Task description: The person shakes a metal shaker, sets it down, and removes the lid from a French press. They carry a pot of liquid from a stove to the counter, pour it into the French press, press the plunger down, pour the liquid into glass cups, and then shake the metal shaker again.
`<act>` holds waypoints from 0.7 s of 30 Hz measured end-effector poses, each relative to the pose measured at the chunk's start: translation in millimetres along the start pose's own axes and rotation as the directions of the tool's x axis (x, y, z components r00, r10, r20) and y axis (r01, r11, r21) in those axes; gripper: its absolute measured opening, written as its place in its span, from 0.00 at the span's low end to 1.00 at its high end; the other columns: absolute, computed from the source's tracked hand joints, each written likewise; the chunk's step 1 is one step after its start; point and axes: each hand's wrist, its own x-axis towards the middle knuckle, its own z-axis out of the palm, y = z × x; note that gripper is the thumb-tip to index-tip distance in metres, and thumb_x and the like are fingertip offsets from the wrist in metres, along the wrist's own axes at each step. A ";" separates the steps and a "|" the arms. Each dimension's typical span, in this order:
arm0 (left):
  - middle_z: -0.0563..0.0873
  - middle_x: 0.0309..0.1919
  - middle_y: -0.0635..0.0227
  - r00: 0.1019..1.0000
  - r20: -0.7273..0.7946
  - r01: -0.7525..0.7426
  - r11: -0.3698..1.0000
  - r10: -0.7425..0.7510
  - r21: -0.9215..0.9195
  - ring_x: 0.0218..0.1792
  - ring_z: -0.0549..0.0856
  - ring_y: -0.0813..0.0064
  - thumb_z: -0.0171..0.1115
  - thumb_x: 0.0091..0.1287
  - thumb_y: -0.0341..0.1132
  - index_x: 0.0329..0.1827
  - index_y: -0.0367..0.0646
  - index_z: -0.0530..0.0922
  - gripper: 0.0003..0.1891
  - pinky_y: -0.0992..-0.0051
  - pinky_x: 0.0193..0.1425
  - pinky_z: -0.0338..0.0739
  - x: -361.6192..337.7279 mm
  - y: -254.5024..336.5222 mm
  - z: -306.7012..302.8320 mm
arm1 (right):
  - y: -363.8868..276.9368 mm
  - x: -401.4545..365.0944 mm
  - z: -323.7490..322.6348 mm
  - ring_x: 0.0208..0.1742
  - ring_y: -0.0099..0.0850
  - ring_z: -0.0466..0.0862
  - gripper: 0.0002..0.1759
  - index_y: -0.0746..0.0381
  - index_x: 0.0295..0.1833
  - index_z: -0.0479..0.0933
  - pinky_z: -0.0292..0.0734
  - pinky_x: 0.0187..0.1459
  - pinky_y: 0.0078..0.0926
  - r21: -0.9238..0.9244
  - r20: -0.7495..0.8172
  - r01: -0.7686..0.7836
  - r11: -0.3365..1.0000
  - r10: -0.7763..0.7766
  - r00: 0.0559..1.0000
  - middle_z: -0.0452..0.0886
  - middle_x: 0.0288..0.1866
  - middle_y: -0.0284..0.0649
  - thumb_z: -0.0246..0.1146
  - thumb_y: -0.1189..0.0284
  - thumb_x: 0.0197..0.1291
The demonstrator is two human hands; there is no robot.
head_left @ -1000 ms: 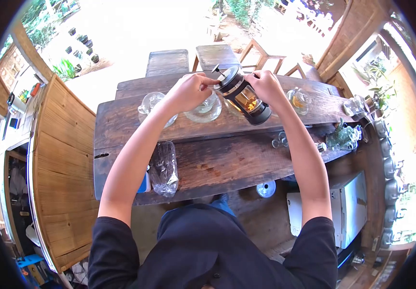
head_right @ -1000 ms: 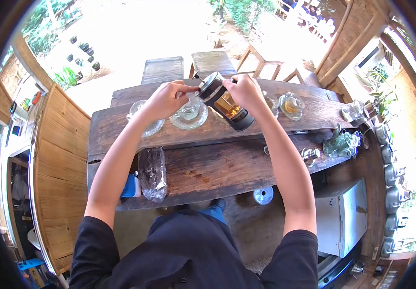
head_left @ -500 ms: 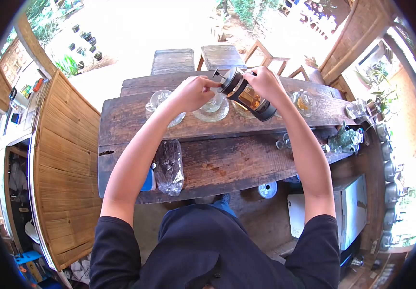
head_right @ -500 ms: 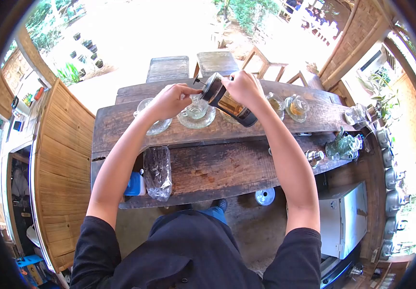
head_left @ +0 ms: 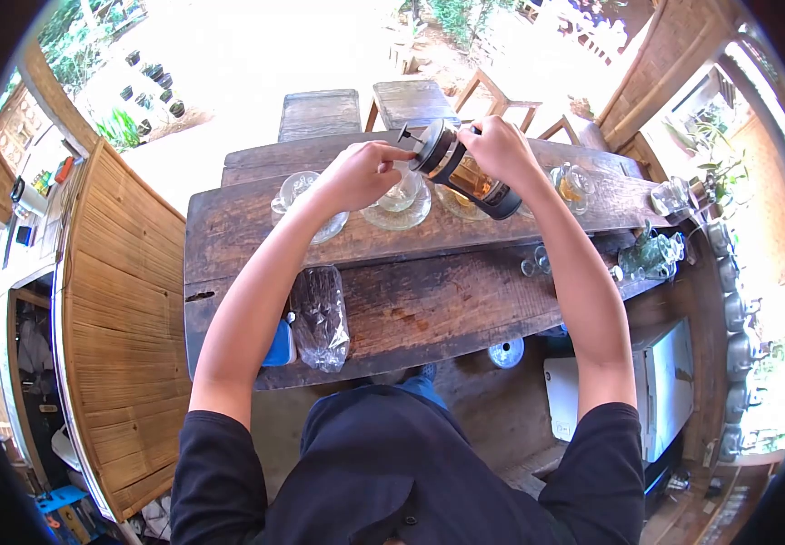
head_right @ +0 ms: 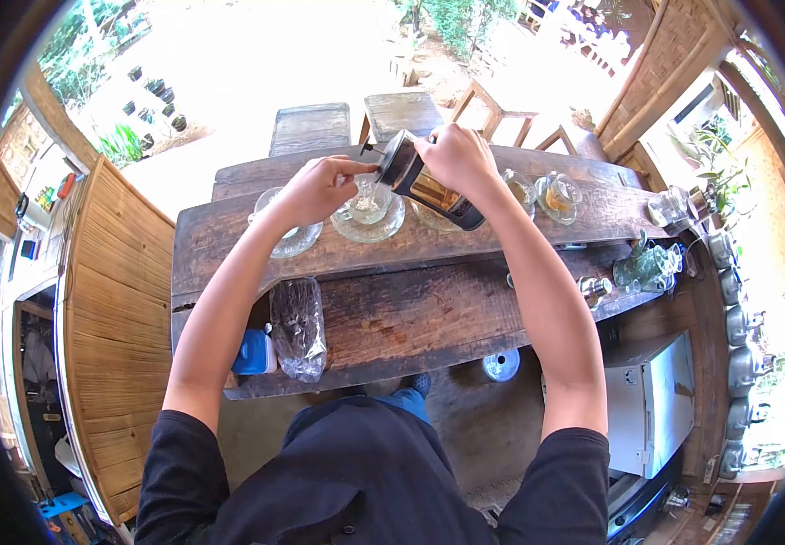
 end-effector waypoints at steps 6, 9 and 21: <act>0.83 0.32 0.59 0.998 0.036 0.055 0.998 -0.056 0.012 0.32 0.80 0.69 0.59 0.65 0.32 0.63 0.51 0.84 0.22 0.67 0.42 0.76 -2.0 5.8 -5.5 | -0.2 1.8 5.3 0.39 0.49 0.86 0.23 0.68 0.32 0.83 0.79 0.48 0.45 -0.002 0.031 -0.014 1.000 0.014 0.999 0.86 0.34 0.56 0.60 0.57 0.65; 0.85 0.35 0.58 0.994 0.052 0.091 0.996 -0.092 0.020 0.38 0.86 0.63 0.61 0.64 0.34 0.62 0.50 0.84 0.22 0.65 0.49 0.79 -2.4 6.8 -7.5 | -1.4 2.1 7.1 0.39 0.49 0.86 0.23 0.67 0.31 0.83 0.79 0.48 0.45 -0.002 0.012 -0.008 1.000 0.008 1.000 0.86 0.34 0.56 0.59 0.57 0.66; 0.75 0.27 0.70 1.000 0.004 0.012 1.000 -0.012 -0.011 0.27 0.72 0.77 0.65 0.66 0.34 0.65 0.51 0.83 0.22 0.71 0.35 0.71 -2.2 -6.8 -5.2 | -12.1 1.6 1.6 0.43 0.50 0.87 0.22 0.67 0.37 0.85 0.80 0.50 0.45 -0.026 0.007 -0.027 0.999 0.027 1.000 0.87 0.38 0.57 0.59 0.57 0.65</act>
